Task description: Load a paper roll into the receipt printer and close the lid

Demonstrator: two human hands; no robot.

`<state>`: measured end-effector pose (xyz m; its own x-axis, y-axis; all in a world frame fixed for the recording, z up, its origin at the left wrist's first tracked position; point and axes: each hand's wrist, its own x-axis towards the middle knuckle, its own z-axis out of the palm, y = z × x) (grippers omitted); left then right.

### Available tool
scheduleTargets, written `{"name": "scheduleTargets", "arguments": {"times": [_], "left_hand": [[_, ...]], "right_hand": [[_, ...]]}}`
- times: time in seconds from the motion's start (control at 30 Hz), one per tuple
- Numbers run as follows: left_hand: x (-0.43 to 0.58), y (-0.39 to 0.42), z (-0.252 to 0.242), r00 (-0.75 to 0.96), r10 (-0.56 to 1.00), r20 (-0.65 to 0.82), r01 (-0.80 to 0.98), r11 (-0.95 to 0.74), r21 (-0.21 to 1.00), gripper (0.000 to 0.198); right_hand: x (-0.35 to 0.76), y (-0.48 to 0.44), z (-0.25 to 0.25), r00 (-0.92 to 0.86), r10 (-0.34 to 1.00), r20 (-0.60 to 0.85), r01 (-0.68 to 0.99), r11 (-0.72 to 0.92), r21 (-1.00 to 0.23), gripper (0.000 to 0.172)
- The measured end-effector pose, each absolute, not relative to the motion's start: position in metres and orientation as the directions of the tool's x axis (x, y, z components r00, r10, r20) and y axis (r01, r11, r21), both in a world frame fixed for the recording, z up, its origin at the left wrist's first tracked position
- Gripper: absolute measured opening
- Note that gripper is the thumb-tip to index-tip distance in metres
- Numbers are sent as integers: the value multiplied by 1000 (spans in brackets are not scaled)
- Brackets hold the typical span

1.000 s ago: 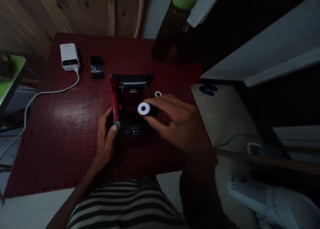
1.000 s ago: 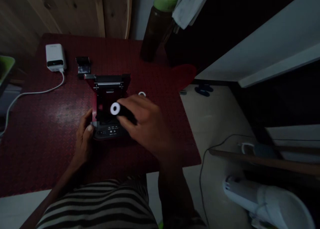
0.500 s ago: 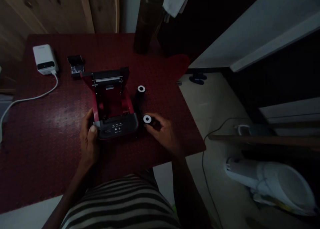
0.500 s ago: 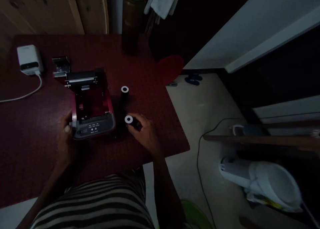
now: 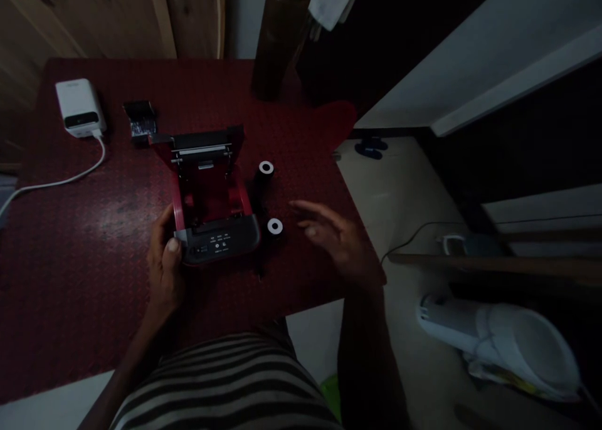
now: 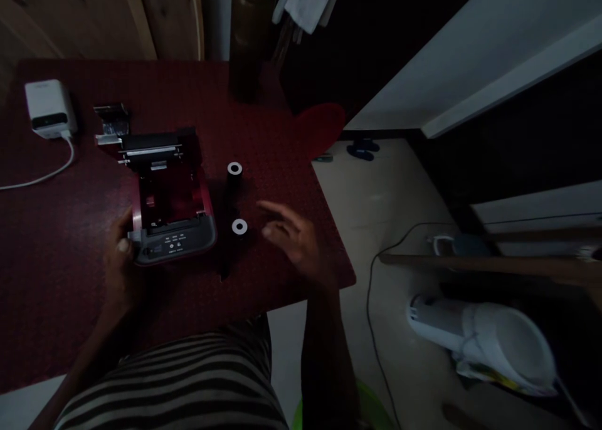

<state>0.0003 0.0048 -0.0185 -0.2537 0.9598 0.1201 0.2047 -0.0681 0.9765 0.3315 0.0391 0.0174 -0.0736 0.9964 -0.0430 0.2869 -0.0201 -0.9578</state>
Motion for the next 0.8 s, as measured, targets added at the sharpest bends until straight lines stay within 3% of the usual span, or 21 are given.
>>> {"name": "scheduleTargets", "arguments": {"times": [0.1,0.27,0.43,0.63,0.8], "left_hand": [[1,5,-20,-278,949,152,198,-98,975,75],[3,4,-18,-279,951,135,197,-80,977,76],[6,6,-11,-274,949,159,193,-107,975,71],[7,6,-10,-281,945,165,203,-109,973,67],[5,3,-7,-245,957,155,222,-100,970,66]], "right_hand": [[327,80,9,47,996,78,354,57,-933,29],[291,148,-15,-48,991,126,526,132,-840,53],[272,163,-18,-76,987,140,527,159,-835,28],[291,126,54,-215,949,230,434,304,-848,29],[272,102,120,-509,836,204,529,491,-692,35]]}}
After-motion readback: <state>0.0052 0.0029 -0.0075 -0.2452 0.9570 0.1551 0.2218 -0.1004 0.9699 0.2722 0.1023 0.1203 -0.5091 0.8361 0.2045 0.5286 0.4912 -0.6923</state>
